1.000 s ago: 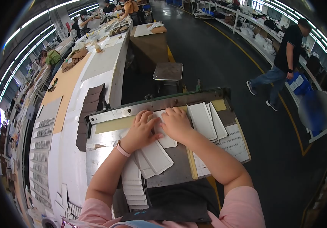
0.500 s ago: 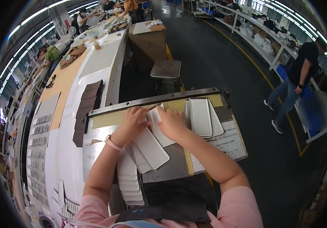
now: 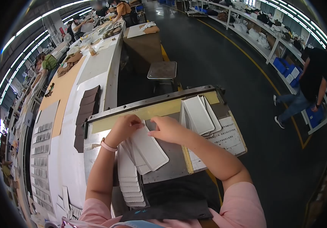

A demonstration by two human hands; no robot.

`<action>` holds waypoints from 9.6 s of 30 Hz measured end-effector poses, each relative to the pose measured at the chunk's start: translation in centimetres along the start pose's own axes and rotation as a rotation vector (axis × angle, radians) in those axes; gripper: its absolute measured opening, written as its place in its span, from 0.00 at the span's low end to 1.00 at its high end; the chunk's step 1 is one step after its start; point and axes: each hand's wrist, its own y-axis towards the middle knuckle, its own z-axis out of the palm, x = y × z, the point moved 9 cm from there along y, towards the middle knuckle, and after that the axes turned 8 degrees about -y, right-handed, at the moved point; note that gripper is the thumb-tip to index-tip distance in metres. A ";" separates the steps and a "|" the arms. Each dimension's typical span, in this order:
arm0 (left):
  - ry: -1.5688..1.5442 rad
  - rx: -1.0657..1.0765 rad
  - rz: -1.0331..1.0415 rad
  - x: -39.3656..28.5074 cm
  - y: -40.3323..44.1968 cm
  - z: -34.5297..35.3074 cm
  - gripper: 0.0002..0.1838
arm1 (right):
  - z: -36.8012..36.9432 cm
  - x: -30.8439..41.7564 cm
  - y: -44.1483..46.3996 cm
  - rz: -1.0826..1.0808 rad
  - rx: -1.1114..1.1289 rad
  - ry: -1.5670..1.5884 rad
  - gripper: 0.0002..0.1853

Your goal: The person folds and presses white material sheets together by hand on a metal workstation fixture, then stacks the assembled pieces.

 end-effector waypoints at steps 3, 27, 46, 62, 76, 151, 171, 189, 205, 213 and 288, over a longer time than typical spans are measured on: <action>-0.106 -0.119 -0.019 -0.3 0.2 -0.9 0.11 | 0.8 0.5 0.7 -0.043 -0.064 0.061 0.29; 0.356 0.045 0.207 -0.3 0.7 4.0 0.33 | -0.4 -1.5 2.7 -0.146 -0.421 -0.704 0.23; 0.482 -0.089 0.293 -3.3 -0.4 3.9 0.26 | -0.6 -0.7 1.9 -0.210 -0.510 -0.687 0.19; 0.484 -0.037 0.229 -2.7 -0.3 4.0 0.24 | -1.4 -2.0 2.0 -0.009 -0.521 -0.815 0.28; 0.054 -0.069 -0.131 2.7 -0.6 -1.4 0.11 | -7.8 -4.6 -1.3 0.188 -0.408 -0.382 0.23; 0.524 0.002 0.195 -1.6 0.3 4.1 0.42 | -0.5 -1.5 2.6 -0.177 -0.431 -0.646 0.24; 0.498 -0.007 0.259 -2.9 0.0 3.8 0.40 | -0.3 -1.5 2.3 -0.178 -0.384 -0.686 0.26; 0.514 -0.059 0.299 -2.9 -0.2 3.6 0.38 | -0.9 -0.6 2.0 -0.218 -0.485 -0.641 0.14; 0.462 0.030 0.214 -2.7 0.0 4.1 0.27 | -2.1 -2.0 1.6 0.094 -0.430 -0.814 0.30; 0.119 0.017 0.047 -2.4 -0.9 1.1 0.29 | -2.0 -2.2 0.7 0.058 -0.280 -0.287 0.28; 0.533 0.044 0.109 -0.6 0.4 4.1 0.42 | -0.2 -2.6 3.0 -0.177 -0.364 -0.647 0.31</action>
